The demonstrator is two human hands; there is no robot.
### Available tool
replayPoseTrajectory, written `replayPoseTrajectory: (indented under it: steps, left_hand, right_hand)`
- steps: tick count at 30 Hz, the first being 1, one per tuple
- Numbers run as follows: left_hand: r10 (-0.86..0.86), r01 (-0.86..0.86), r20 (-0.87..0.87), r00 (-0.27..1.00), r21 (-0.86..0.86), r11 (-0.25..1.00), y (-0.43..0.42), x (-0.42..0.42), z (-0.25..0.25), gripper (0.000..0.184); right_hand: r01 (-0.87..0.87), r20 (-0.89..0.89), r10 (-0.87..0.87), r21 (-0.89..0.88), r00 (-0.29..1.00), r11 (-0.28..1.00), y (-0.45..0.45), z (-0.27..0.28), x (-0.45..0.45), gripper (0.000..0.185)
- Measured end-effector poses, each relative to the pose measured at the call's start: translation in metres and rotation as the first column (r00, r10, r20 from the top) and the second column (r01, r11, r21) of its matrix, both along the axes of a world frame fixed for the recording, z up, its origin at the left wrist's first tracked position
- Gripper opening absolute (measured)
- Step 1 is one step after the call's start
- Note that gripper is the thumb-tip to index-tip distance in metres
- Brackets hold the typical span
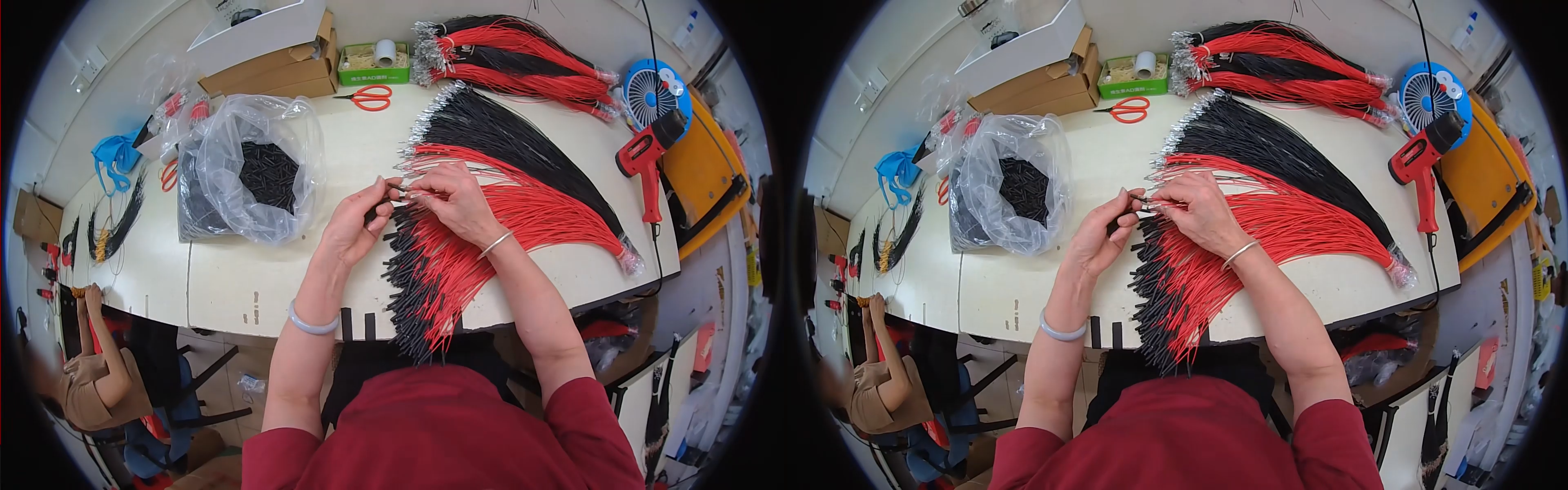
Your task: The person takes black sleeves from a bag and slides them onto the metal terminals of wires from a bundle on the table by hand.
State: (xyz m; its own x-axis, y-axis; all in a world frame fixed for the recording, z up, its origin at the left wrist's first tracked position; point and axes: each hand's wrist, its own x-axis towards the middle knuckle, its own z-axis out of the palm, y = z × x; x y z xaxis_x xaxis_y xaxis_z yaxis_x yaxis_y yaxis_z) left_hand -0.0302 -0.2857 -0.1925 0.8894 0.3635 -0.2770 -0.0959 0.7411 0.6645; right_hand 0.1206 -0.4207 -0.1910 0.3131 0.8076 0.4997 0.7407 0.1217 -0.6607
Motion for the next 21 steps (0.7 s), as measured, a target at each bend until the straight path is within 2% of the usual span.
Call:
replayPoseTrajectory:
  steps: [2, 7, 12, 16, 21]
  left_hand:
    - [-0.005, 0.005, 0.012, 1.0, -0.032, 0.999, 0.001, -0.001, 0.001, 0.028]
    - [-0.016, 0.017, -0.012, 1.0, 0.048, 0.999, 0.001, -0.003, 0.0, 0.029]
    - [0.159, -0.152, -0.102, 0.982, 0.072, 0.986, 0.01, -0.007, 0.006, 0.031]
    - [0.234, -0.224, -0.191, 0.953, 0.073, 0.972, -0.002, -0.002, 0.021, 0.031]
    - [0.209, -0.206, -0.104, 0.972, 0.038, 0.978, -0.003, -0.002, 0.015, 0.029]
  right_hand:
    - [0.0, -0.013, 0.0, -0.001, 1.0, 1.0, 0.0, 0.001, 0.0, 0.007]
    - [0.001, -0.013, -0.002, -0.106, 1.0, 0.994, -0.003, 0.003, 0.002, 0.011]
    - [-0.059, -0.192, 0.053, -0.028, 0.98, 0.998, -0.003, -0.001, 0.004, 0.017]
    - [-0.112, -0.366, 0.073, -0.087, 0.928, 0.99, -0.003, 0.004, 0.002, 0.021]
    - [-0.044, -0.365, 0.027, -0.038, 0.931, 0.998, -0.002, 0.008, -0.007, 0.019]
